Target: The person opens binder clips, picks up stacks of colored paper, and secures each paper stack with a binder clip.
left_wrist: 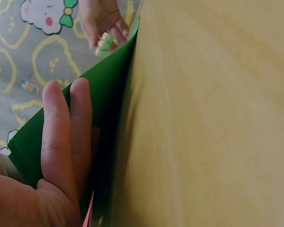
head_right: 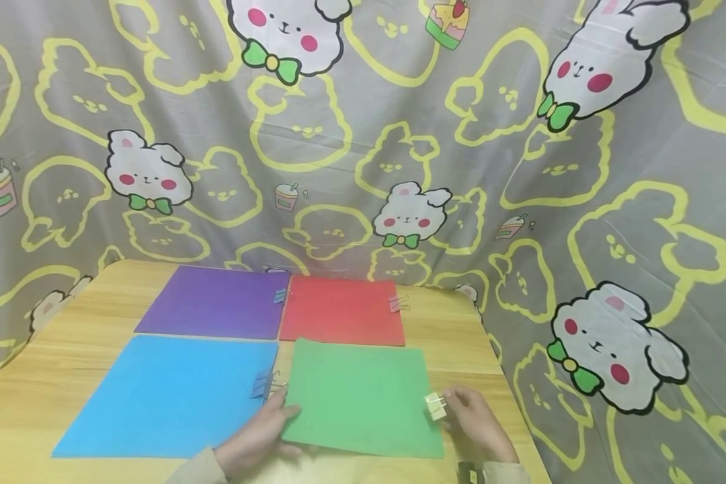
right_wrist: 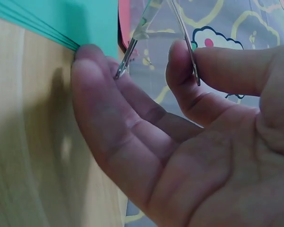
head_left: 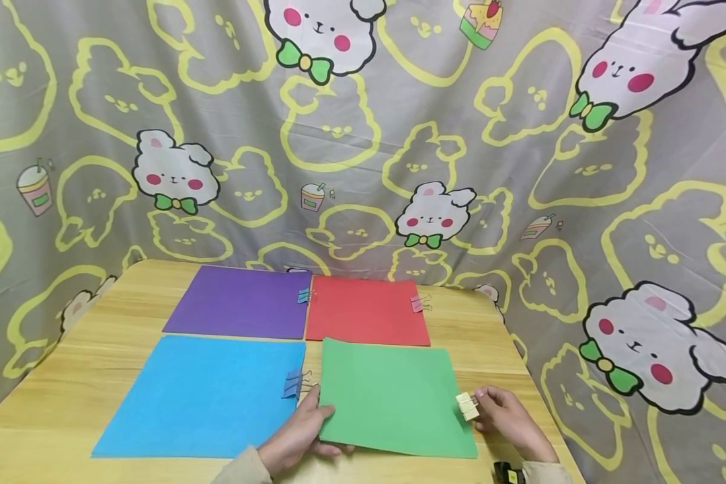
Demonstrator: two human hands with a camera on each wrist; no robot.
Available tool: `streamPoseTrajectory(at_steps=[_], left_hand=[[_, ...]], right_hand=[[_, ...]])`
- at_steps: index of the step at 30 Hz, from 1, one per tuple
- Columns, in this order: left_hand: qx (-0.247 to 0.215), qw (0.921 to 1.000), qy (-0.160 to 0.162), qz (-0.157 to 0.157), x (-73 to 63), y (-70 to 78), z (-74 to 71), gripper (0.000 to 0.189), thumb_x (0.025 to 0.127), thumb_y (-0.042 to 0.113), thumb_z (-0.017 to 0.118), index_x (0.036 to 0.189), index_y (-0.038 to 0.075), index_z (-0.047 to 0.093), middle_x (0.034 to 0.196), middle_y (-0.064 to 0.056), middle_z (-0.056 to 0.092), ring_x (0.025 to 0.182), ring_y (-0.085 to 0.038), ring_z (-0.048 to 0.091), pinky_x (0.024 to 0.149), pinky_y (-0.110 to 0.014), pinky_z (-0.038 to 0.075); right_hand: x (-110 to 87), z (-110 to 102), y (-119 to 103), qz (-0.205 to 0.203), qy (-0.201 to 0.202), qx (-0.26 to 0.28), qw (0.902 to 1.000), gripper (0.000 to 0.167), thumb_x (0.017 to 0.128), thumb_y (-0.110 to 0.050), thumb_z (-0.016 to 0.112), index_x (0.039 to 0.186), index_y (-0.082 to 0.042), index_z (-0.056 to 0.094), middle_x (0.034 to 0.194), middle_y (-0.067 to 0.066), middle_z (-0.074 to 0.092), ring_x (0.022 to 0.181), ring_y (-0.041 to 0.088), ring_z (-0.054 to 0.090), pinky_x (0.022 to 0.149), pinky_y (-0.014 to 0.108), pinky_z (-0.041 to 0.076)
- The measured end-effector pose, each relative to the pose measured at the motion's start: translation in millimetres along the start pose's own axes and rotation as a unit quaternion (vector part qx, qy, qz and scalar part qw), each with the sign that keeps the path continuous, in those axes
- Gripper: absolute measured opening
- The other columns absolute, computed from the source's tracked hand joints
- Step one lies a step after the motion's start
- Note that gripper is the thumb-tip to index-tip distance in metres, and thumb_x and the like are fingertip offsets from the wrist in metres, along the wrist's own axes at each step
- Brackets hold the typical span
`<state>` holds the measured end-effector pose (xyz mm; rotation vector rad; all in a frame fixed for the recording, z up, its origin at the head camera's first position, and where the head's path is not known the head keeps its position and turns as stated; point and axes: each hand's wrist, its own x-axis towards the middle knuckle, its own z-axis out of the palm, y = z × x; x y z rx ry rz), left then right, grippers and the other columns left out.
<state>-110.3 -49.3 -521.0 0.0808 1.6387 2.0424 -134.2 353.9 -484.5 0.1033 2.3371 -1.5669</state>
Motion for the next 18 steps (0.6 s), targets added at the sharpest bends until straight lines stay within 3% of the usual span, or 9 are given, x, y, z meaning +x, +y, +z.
streamPoseTrajectory(at_steps=[5,11,14,18], left_hand=[[0.0,0.9996,0.018,0.02,1.9,4.1,1.9,0.054,0.109,0.011,0.035,0.156,-0.004,0.014,0.11,-0.022,0.071,0.08,-0.036,0.077,0.062,-0.037,0.064],[-0.003,0.9982,0.047,0.037,2.3,10.2,2.9,0.051,0.107,0.012,0.035,0.153,-0.003,0.02,0.108,-0.022,0.071,0.076,-0.032,0.077,0.059,-0.033,0.063],[-0.005,0.9973,0.059,0.043,1.6,12.0,2.5,0.053,0.106,0.012,0.035,0.154,-0.003,0.02,0.109,-0.023,0.07,0.075,-0.03,0.077,0.058,-0.031,0.062],[-0.007,0.997,0.063,0.045,0.6,13.8,1.1,0.059,0.106,0.012,0.036,0.158,-0.003,0.013,0.109,-0.021,0.07,0.074,-0.027,0.076,0.057,-0.03,0.062]], right_hand=[[-4.3,-1.1,-4.7,0.007,0.033,0.01,0.9994,0.032,0.11,-0.02,0.049,0.115,0.009,0.061,0.105,0.007,0.067,0.092,0.018,0.069,0.079,0.033,0.064],[-6.5,-2.1,-12.1,0.001,0.078,0.034,0.9964,0.05,0.106,-0.023,0.06,0.139,0.013,0.05,0.122,0.015,0.063,0.105,0.02,0.067,0.089,0.033,0.062],[-6.5,-4.1,-14.9,-0.005,0.082,0.05,0.9953,0.059,0.105,-0.021,0.061,0.148,0.015,0.041,0.134,0.023,0.06,0.113,0.023,0.066,0.094,0.036,0.061],[-6.8,-8.2,-19.0,-0.016,0.07,0.064,0.9954,0.062,0.105,-0.022,0.062,0.149,0.016,0.04,0.141,0.021,0.059,0.113,0.013,0.069,0.099,0.033,0.059]])
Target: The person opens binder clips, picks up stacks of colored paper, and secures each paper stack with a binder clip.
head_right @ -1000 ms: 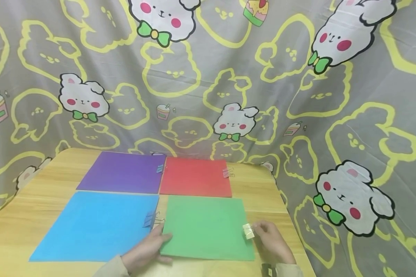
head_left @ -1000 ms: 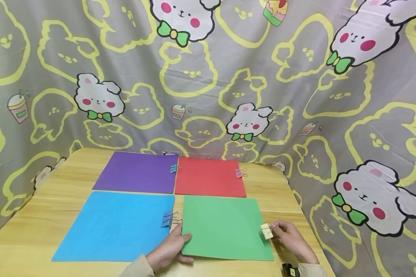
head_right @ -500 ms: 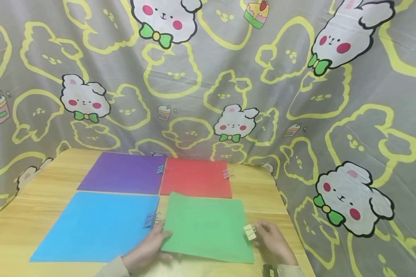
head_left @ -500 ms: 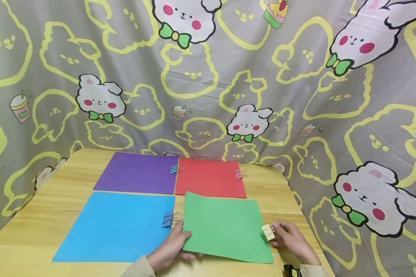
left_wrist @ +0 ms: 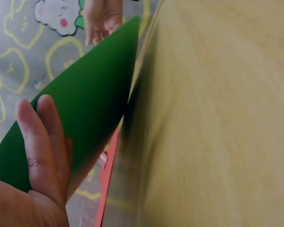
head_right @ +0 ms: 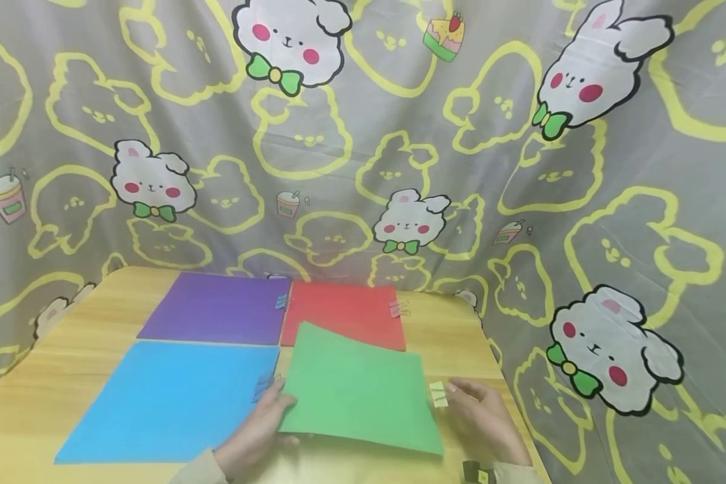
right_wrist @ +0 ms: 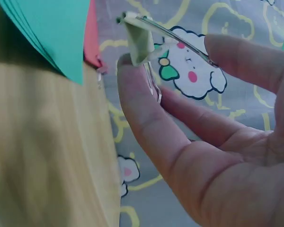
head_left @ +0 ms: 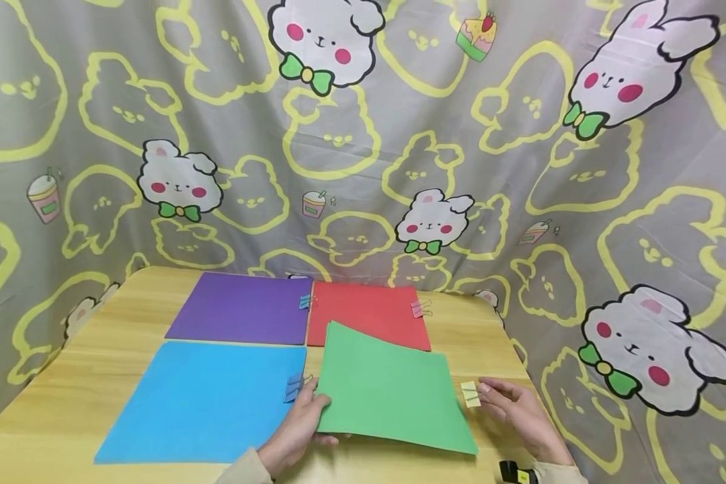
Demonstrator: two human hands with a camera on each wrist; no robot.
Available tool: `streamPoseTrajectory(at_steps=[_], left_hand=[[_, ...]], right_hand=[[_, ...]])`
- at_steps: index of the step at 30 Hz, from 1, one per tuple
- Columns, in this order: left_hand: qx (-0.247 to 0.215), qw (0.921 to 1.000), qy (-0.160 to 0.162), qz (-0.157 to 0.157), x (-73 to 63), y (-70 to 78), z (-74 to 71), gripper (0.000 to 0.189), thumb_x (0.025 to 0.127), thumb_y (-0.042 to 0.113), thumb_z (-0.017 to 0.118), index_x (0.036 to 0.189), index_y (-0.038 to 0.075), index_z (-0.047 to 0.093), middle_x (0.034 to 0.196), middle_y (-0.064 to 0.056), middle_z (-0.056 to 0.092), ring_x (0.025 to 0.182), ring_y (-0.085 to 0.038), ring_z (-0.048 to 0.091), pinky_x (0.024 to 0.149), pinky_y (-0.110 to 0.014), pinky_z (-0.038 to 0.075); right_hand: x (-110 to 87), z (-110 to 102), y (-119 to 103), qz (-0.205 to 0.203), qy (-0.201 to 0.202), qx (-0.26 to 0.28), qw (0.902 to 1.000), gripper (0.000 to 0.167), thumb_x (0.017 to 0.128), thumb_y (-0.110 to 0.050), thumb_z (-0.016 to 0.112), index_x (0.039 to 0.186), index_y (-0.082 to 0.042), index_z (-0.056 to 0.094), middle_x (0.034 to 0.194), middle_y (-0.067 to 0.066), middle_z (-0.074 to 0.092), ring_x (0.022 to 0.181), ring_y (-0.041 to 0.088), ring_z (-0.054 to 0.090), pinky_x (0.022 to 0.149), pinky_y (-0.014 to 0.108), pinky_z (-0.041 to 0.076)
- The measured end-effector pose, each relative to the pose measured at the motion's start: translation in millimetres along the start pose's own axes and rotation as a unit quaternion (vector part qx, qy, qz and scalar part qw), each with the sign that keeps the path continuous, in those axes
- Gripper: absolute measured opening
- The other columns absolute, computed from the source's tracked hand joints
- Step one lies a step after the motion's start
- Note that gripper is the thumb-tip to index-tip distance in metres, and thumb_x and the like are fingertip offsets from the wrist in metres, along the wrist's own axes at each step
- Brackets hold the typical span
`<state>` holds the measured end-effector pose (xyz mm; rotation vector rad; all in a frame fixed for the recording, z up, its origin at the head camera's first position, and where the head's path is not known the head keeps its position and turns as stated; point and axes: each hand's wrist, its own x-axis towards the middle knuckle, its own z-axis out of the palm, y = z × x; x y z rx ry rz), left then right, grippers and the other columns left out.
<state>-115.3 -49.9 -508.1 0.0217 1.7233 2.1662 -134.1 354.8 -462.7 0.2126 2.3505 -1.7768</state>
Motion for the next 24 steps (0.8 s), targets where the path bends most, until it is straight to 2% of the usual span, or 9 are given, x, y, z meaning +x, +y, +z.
streamPoseTrajectory(at_steps=[4,7,9,12,18,20,24], left_hand=[[-0.003,1.0,0.005,0.007,2.0,1.3,-4.5,0.057,0.106,0.013,0.036,0.157,-0.003,0.017,0.106,-0.019,0.071,0.074,-0.025,0.076,0.057,-0.029,0.061],[0.001,0.9997,0.019,0.018,4.1,4.3,-10.7,0.06,0.105,0.015,0.039,0.158,-0.003,0.017,0.114,-0.022,0.066,0.077,-0.025,0.074,0.059,-0.031,0.061],[0.006,0.9994,0.027,0.021,5.4,8.7,-15.7,0.064,0.105,0.016,0.04,0.16,-0.003,0.014,0.123,-0.025,0.059,0.083,-0.025,0.072,0.061,-0.034,0.062],[0.01,0.9988,0.04,0.026,8.0,17.6,-23.5,0.064,0.105,0.016,0.04,0.161,-0.002,0.014,0.128,-0.026,0.052,0.088,-0.024,0.066,0.063,-0.036,0.062],[0.005,0.9958,0.076,0.051,12.2,37.7,-36.5,0.056,0.105,0.012,0.039,0.158,0.001,0.026,0.123,-0.022,0.056,0.088,-0.022,0.063,0.062,-0.032,0.061],[0.003,0.9944,0.086,0.061,13.8,43.2,-41.0,0.055,0.105,0.011,0.039,0.158,0.002,0.027,0.121,-0.021,0.057,0.086,-0.022,0.063,0.061,-0.032,0.06],[0.0,0.993,0.091,0.076,18.7,54.0,-52.6,0.052,0.106,0.01,0.038,0.156,0.003,0.032,0.115,-0.017,0.061,0.083,-0.02,0.063,0.062,-0.031,0.059]], right_hand=[[2.7,-2.8,-7.9,-0.024,-0.034,0.032,0.9986,0.06,0.105,-0.014,0.061,0.147,0.02,0.037,0.13,0.011,0.064,0.108,0.004,0.069,0.1,0.026,0.058],[7.0,-3.3,-15.1,-0.041,-0.054,0.062,0.9958,0.062,0.103,-0.008,0.061,0.149,0.022,0.031,0.123,0.004,0.064,0.109,0.003,0.069,0.099,0.024,0.057],[9.9,-3.1,-20.8,-0.05,-0.059,0.079,0.9939,0.064,0.103,-0.005,0.061,0.15,0.022,0.028,0.121,0.003,0.064,0.109,0.004,0.068,0.099,0.022,0.057],[14.6,-3.3,-30.8,-0.07,-0.067,0.1,0.9903,0.065,0.103,-0.002,0.06,0.15,0.024,0.025,0.121,0.0,0.066,0.11,0.004,0.069,0.099,0.021,0.056],[25.9,-4.8,-47.5,-0.117,-0.063,0.153,0.9793,0.055,0.104,0.0,0.056,0.147,0.025,0.031,0.117,-0.008,0.071,0.11,0.006,0.071,0.098,0.021,0.057],[29.4,-4.7,-50.4,-0.129,-0.057,0.165,0.9761,0.047,0.106,-0.003,0.054,0.146,0.018,0.04,0.119,-0.009,0.07,0.112,0.005,0.07,0.099,0.021,0.056],[35.6,-1.9,-55.6,-0.136,-0.05,0.181,0.9727,0.029,0.109,-0.015,0.052,0.135,-0.006,0.06,0.122,-0.009,0.066,0.111,0.005,0.07,0.098,0.021,0.057]])
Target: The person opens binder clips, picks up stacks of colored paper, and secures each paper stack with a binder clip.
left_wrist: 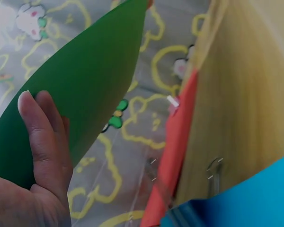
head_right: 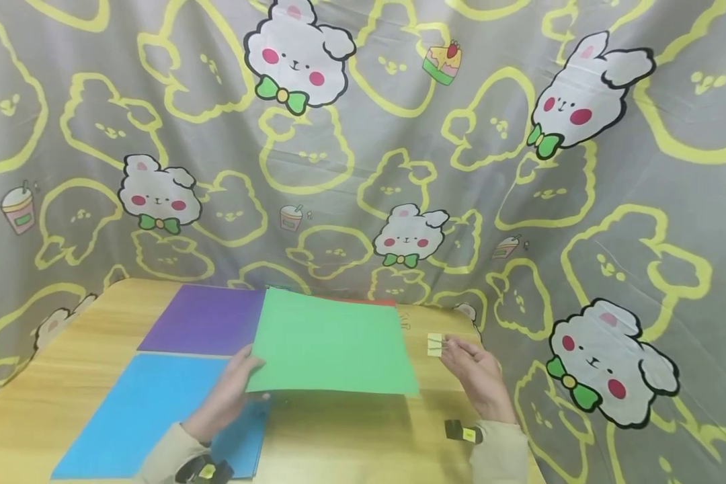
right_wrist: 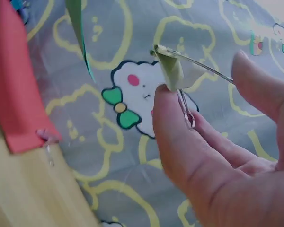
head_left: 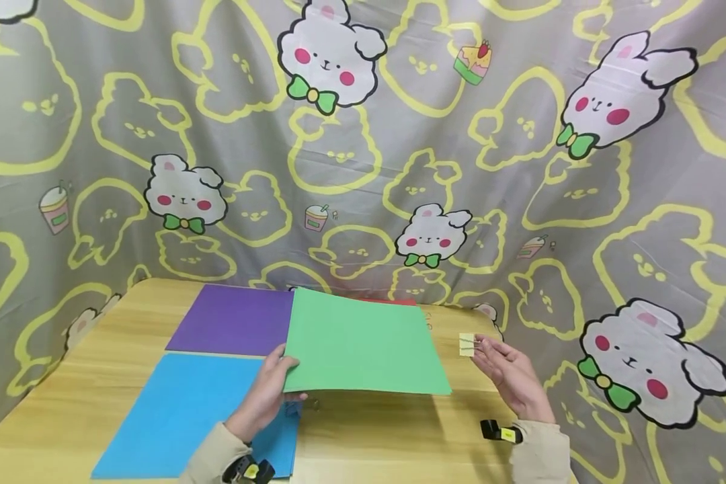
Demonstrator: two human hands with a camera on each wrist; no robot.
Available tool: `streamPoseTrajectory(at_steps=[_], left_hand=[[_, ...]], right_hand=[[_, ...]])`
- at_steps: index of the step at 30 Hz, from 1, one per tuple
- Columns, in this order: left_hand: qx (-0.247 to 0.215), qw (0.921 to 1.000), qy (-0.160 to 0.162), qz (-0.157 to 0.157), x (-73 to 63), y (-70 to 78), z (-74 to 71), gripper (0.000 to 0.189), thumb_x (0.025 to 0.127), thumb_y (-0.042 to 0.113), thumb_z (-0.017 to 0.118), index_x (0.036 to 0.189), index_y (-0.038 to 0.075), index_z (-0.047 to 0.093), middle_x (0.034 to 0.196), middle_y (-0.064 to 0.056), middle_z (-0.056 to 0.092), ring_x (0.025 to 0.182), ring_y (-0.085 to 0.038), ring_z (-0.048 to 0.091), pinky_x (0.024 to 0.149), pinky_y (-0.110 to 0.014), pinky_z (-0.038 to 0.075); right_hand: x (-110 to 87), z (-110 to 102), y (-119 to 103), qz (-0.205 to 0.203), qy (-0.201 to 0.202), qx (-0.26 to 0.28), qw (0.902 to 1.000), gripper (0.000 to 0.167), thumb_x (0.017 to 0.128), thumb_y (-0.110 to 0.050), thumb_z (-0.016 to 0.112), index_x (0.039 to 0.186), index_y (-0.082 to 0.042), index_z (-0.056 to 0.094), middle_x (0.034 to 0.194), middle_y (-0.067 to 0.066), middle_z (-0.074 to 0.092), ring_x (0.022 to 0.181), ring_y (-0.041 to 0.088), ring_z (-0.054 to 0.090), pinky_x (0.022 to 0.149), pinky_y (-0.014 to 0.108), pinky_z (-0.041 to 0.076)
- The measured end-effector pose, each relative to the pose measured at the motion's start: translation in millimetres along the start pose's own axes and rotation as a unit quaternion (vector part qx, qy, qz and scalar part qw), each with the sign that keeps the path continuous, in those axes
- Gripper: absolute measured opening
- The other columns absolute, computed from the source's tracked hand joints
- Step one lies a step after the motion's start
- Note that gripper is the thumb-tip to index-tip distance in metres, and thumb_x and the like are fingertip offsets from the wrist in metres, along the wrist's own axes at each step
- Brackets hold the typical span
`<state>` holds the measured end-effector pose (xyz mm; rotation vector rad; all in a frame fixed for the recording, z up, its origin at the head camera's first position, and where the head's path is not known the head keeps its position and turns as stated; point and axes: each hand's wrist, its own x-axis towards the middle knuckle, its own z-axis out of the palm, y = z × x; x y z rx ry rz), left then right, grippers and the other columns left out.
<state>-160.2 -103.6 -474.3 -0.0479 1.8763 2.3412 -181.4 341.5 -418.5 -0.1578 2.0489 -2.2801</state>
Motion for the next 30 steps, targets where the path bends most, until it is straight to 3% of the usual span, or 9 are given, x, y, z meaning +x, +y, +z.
streamPoseTrajectory(at_steps=[2,6,11,17,21,25,30], left_hand=[[-0.002,1.0,0.001,0.002,4.4,4.9,-6.5,0.051,0.106,0.01,0.037,0.156,0.003,0.033,0.111,-0.014,0.063,0.081,-0.018,0.064,0.062,-0.03,0.059],[0.001,1.0,0.004,0.005,11.2,15.0,-18.1,0.052,0.106,0.011,0.036,0.157,0.003,0.031,0.109,-0.009,0.064,0.08,-0.016,0.064,0.063,-0.03,0.058],[0.004,0.9999,0.005,0.013,16.8,25.5,-26.3,0.051,0.108,0.013,0.036,0.158,0.006,0.031,0.107,-0.003,0.066,0.08,-0.013,0.065,0.066,-0.033,0.059],[0.005,0.9998,0.005,0.016,19.9,30.3,-31.3,0.049,0.109,0.014,0.036,0.157,0.007,0.032,0.104,0.001,0.066,0.082,-0.012,0.065,0.071,-0.036,0.059],[0.002,0.9998,0.007,0.016,21.2,31.5,-33.1,0.048,0.108,0.014,0.037,0.155,0.007,0.035,0.103,0.001,0.067,0.083,-0.013,0.066,0.071,-0.035,0.058],[0.004,0.9999,0.008,0.01,21.4,30.4,-33.6,0.047,0.108,0.014,0.037,0.155,0.007,0.035,0.102,0.002,0.067,0.082,-0.013,0.065,0.071,-0.035,0.057],[0.009,0.9999,0.003,0.007,25.5,32.1,-34.2,0.047,0.109,0.014,0.037,0.155,0.007,0.034,0.104,0.002,0.067,0.083,-0.013,0.065,0.072,-0.037,0.058]], right_hand=[[4.7,3.3,0.1,0.002,-0.004,0.013,0.9999,0.023,0.11,-0.019,0.05,0.126,-0.018,0.066,0.123,-0.008,0.065,0.108,0.006,0.071,0.095,0.021,0.058],[15.6,11.2,-2.7,0.0,-0.016,0.045,0.9988,0.024,0.111,-0.02,0.047,0.12,-0.022,0.07,0.122,-0.007,0.065,0.104,0.008,0.072,0.093,0.02,0.059],[27.3,16.8,-3.8,-0.022,-0.023,0.102,0.9943,0.029,0.112,-0.015,0.043,0.117,-0.017,0.072,0.119,-0.002,0.07,0.109,0.01,0.071,0.098,0.022,0.057],[36.3,14.0,6.3,-0.018,-0.053,0.174,0.9831,0.037,0.113,-0.013,0.036,0.118,-0.012,0.073,0.119,0.004,0.069,0.111,0.013,0.069,0.102,0.023,0.055],[42.3,13.1,14.3,-0.015,-0.073,0.188,0.9793,0.039,0.113,-0.012,0.034,0.118,-0.009,0.073,0.122,0.004,0.069,0.114,0.013,0.069,0.104,0.024,0.054],[43.4,15.8,21.6,0.007,-0.053,0.192,0.98,0.035,0.113,-0.013,0.037,0.116,-0.01,0.071,0.122,0.003,0.068,0.114,0.013,0.068,0.105,0.023,0.054],[50.9,26.0,23.5,0.051,-0.002,0.198,0.9789,0.024,0.111,-0.019,0.048,0.113,-0.009,0.069,0.119,0.005,0.065,0.112,0.014,0.068,0.105,0.023,0.053]])
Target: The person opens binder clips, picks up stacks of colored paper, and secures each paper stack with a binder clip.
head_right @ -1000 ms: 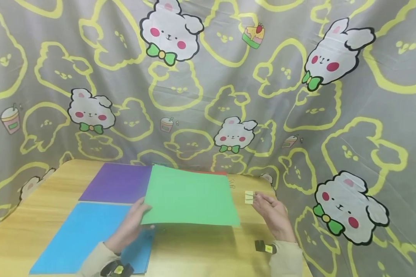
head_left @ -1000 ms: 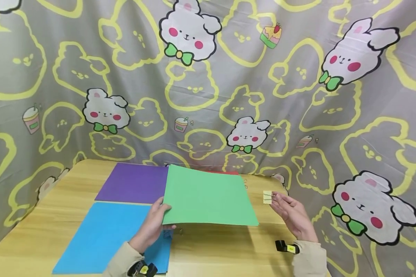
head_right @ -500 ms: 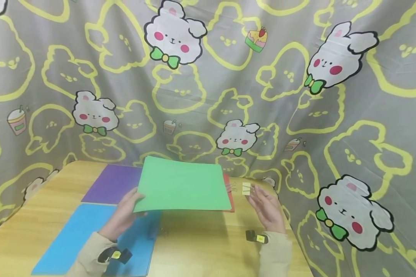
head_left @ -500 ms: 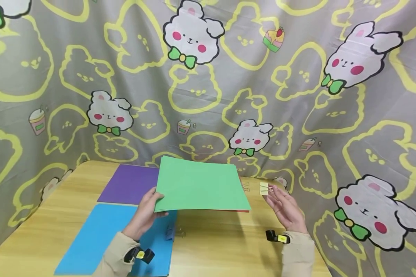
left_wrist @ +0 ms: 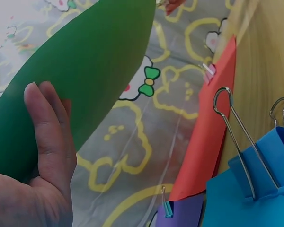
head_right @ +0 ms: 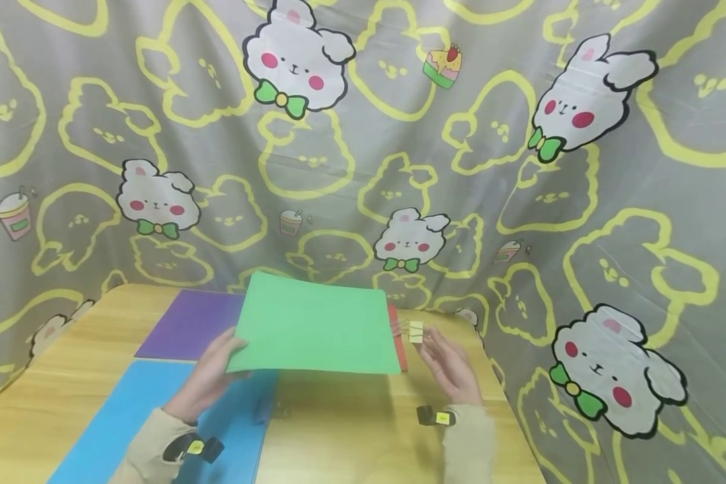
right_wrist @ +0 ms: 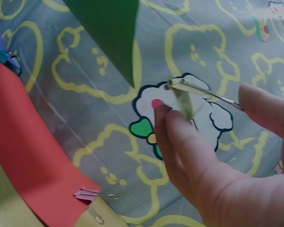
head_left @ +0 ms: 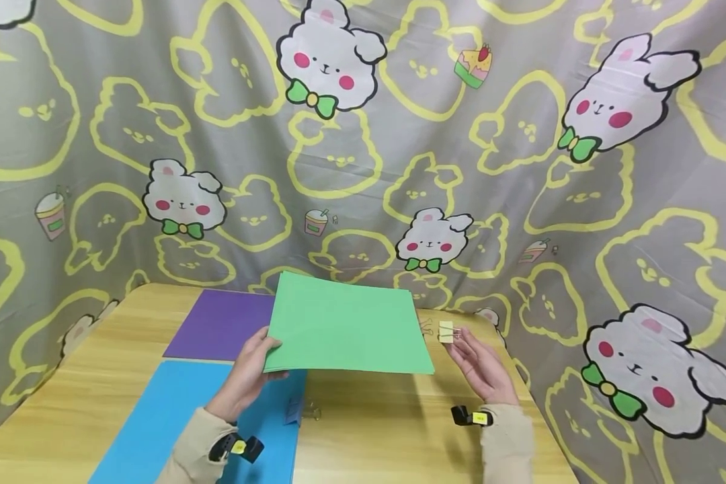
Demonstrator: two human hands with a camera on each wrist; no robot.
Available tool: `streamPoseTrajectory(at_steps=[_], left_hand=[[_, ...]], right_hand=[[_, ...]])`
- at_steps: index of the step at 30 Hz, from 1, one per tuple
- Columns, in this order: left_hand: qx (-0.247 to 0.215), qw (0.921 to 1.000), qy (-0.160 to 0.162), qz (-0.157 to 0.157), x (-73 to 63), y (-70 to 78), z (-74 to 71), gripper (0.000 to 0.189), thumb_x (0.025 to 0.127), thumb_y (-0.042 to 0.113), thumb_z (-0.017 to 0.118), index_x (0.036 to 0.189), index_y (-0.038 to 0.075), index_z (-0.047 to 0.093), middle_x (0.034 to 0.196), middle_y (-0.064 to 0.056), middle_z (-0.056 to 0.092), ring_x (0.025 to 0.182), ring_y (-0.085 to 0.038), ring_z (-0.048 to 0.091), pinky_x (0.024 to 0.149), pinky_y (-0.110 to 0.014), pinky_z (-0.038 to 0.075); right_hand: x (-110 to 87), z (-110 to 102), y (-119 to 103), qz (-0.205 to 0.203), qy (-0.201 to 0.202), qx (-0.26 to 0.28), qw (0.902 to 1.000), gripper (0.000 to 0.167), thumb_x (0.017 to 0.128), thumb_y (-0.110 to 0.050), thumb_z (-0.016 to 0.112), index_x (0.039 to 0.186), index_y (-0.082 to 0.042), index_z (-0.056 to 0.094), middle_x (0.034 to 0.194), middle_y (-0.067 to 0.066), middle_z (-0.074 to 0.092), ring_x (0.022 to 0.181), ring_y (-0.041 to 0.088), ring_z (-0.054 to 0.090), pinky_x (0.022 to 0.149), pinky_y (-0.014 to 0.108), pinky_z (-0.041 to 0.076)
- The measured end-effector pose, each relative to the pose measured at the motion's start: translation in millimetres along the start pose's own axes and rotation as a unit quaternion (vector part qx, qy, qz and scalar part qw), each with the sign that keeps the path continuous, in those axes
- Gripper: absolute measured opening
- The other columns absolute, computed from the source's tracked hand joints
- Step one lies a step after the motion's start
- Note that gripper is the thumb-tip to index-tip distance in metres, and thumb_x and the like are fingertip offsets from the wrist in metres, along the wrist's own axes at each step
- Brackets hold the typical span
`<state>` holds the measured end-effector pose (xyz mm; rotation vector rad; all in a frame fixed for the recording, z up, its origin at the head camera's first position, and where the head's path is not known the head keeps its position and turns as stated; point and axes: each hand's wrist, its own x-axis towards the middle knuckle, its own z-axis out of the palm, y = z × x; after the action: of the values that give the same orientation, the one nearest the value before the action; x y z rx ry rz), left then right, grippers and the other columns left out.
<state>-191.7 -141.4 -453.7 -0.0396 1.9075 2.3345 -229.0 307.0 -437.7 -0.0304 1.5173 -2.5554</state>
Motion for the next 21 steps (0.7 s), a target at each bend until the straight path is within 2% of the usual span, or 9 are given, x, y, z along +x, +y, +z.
streamPoseTrajectory(at_steps=[3,8,10,14,18,21], left_hand=[[0.001,1.0,0.0,0.004,-0.8,-0.2,-0.8,0.048,0.108,0.015,0.039,0.155,0.008,0.035,0.105,0.0,0.066,0.085,-0.013,0.065,0.074,-0.038,0.058],[0.014,0.9998,-0.013,0.001,-3.0,-1.2,-0.8,0.051,0.108,0.016,0.039,0.158,0.005,0.031,0.106,0.0,0.064,0.086,-0.013,0.064,0.076,-0.038,0.056],[0.014,0.9999,-0.007,-0.003,-3.5,-1.3,-0.8,0.05,0.108,0.015,0.038,0.157,0.006,0.032,0.105,0.001,0.065,0.085,-0.013,0.065,0.075,-0.037,0.057],[0.013,0.9999,0.006,-0.002,-5.7,-1.8,-0.2,0.049,0.108,0.015,0.039,0.155,0.006,0.035,0.104,0.001,0.065,0.085,-0.013,0.065,0.075,-0.037,0.057],[0.024,0.9997,-0.005,-0.002,-6.6,-2.4,2.5,0.05,0.108,0.015,0.038,0.156,0.004,0.032,0.106,0.0,0.065,0.087,-0.014,0.064,0.076,-0.038,0.056],[0.02,0.9998,-0.008,0.001,-2.3,-1.6,5.4,0.049,0.108,0.015,0.039,0.157,0.006,0.033,0.106,-0.001,0.065,0.087,-0.015,0.065,0.076,-0.038,0.056]], right_hand=[[3.1,6.4,4.0,0.01,0.023,-0.01,0.9996,0.021,0.109,-0.024,0.052,0.112,-0.01,0.069,0.114,0.005,0.065,0.11,0.016,0.069,0.104,0.024,0.055],[4.4,11.4,12.1,0.015,0.059,-0.028,0.9977,0.025,0.108,-0.031,0.056,0.095,-0.015,0.07,0.086,0.001,0.072,0.099,0.018,0.076,0.094,0.027,0.061],[5.9,13.3,15.1,0.02,0.066,-0.025,0.9973,0.027,0.107,-0.034,0.058,0.092,-0.015,0.07,0.08,-0.001,0.073,0.097,0.018,0.077,0.091,0.027,0.061],[9.3,16.4,21.9,0.015,0.076,-0.023,0.9968,0.027,0.106,-0.034,0.06,0.094,-0.013,0.068,0.083,0.001,0.074,0.097,0.018,0.077,0.09,0.028,0.062],[10.9,17.3,25.8,0.011,0.112,-0.025,0.9934,0.025,0.106,-0.032,0.06,0.094,-0.011,0.066,0.084,0.001,0.071,0.091,0.018,0.076,0.089,0.028,0.062],[14.3,19.4,24.3,-0.004,0.121,-0.028,0.9922,0.024,0.106,-0.032,0.06,0.097,-0.011,0.066,0.084,-0.001,0.068,0.087,0.015,0.074,0.089,0.027,0.061]])
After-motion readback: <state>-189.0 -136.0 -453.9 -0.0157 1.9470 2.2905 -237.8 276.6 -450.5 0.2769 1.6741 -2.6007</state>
